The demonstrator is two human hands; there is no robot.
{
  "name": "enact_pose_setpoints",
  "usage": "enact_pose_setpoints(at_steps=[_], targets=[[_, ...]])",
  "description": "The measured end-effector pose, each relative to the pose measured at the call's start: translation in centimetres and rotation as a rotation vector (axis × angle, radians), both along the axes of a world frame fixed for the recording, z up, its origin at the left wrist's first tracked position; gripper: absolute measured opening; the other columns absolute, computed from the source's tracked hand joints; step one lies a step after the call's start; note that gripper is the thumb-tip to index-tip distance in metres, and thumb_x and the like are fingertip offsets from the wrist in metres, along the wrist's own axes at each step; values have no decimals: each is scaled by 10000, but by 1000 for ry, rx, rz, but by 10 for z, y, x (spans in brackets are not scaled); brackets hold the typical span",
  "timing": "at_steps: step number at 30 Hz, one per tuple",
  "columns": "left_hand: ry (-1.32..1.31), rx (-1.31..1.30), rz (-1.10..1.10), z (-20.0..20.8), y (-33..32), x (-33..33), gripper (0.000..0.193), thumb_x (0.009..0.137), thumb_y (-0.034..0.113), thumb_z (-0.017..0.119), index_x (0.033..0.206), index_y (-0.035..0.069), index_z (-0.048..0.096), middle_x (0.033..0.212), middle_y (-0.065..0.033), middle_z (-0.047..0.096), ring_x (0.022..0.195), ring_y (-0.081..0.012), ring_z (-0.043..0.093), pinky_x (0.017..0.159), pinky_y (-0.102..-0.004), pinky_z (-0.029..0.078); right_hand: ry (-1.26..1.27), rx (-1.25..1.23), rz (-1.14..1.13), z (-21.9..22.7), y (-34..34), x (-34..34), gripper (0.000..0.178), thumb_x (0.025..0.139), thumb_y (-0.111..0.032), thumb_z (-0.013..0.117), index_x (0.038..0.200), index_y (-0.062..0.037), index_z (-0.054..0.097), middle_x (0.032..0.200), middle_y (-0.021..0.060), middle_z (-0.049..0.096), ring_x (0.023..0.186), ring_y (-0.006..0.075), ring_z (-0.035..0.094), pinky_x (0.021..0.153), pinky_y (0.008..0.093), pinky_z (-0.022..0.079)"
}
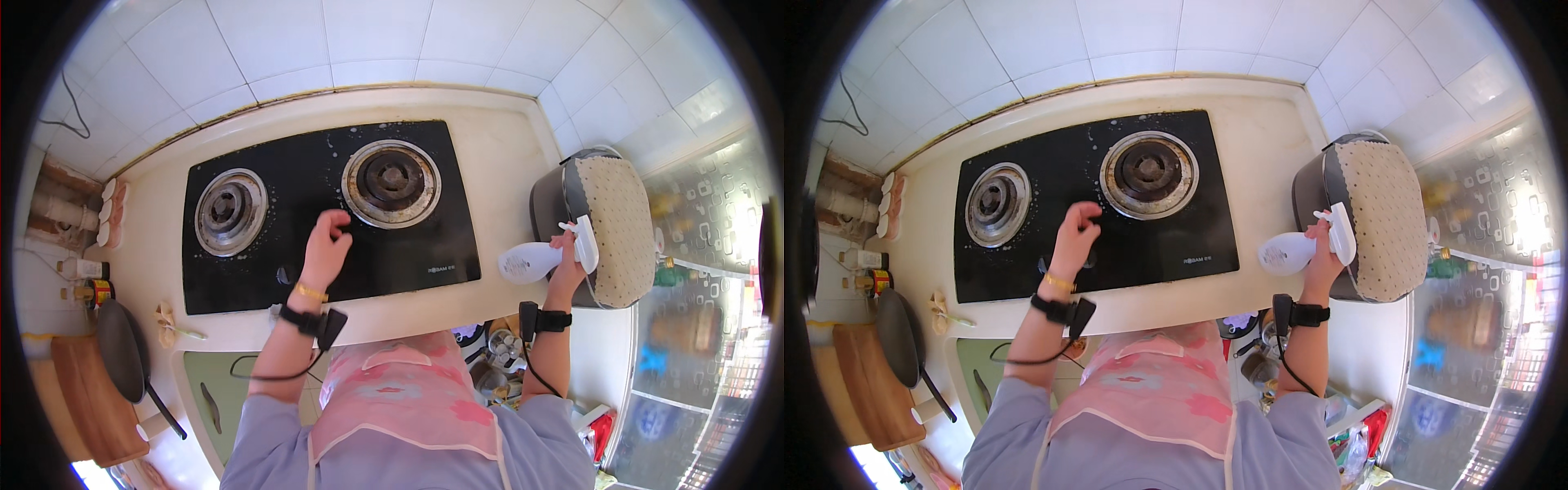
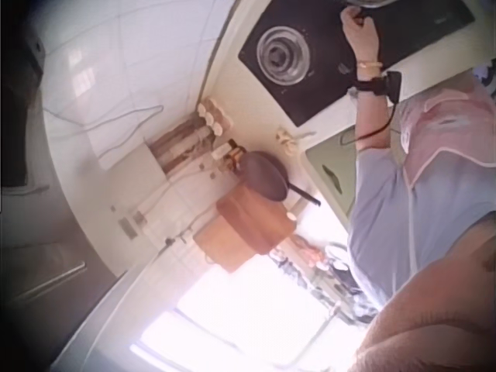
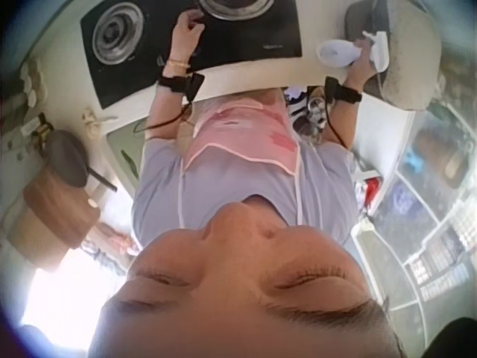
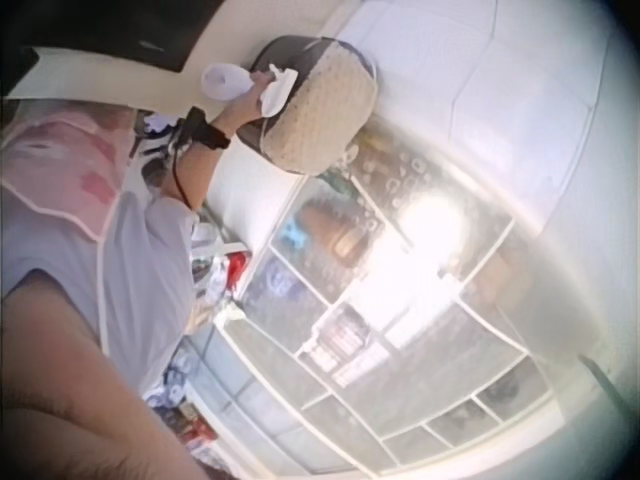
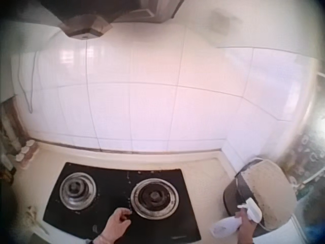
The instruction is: The person cleans a gas stove burner by spraying it with liquid from a bottle, scrubbing the burner area with a toothbrush, and removing the burner cap by hand.
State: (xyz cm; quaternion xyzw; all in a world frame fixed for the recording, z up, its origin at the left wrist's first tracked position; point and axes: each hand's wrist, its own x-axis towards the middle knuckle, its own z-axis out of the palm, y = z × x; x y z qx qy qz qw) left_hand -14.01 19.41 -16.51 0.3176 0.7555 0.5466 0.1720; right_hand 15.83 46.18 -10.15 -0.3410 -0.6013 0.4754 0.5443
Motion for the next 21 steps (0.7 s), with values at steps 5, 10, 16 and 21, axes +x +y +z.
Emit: enact_pose_setpoints(at_steps=[5, 10, 16, 21], targets=[[-15, -108, 58, -48, 70, -77, 440, 712, 70, 592, 1133, 77, 466, 1124, -65, 660, 917, -261, 595, 780, -378, 459, -24, -25, 23, -2, -1, 1, 238, 908, -70, 568, 1114, 51, 569, 714, 39, 546, 650, 132, 537, 718, 312, 468], [27, -366, 53, -57, 116, -99, 469, 705, 148, 574, 1158, 158, 452, 1206, 26, 622, 1142, -280, 498, 884, -467, 369, -19, -30, 52, -4, -3, 7, 237, 925, -53, 554, 1134, 58, 563, 781, 42, 565, 699, 116, 533, 714, 284, 459], [69, -550, 114, -62, 131, -101, 440, 707, 127, 569, 1133, 153, 462, 1166, 19, 634, 1123, -257, 507, 890, -440, 324, 4, -38, 78, -8, -2, 11, 273, 909, -19, 551, 1158, 93, 539, 800, 62, 573, 710, 129, 540, 743, 295, 463], [108, -563, 105, -61, 134, -99, 427, 712, 138, 577, 1126, 134, 469, 1115, 28, 648, 1112, -233, 507, 886, -436, 322, -42, -17, 63, -9, -4, 13, 276, 888, -13, 555, 1140, 97, 540, 782, 68, 586, 725, 148, 564, 774, 306, 469]])
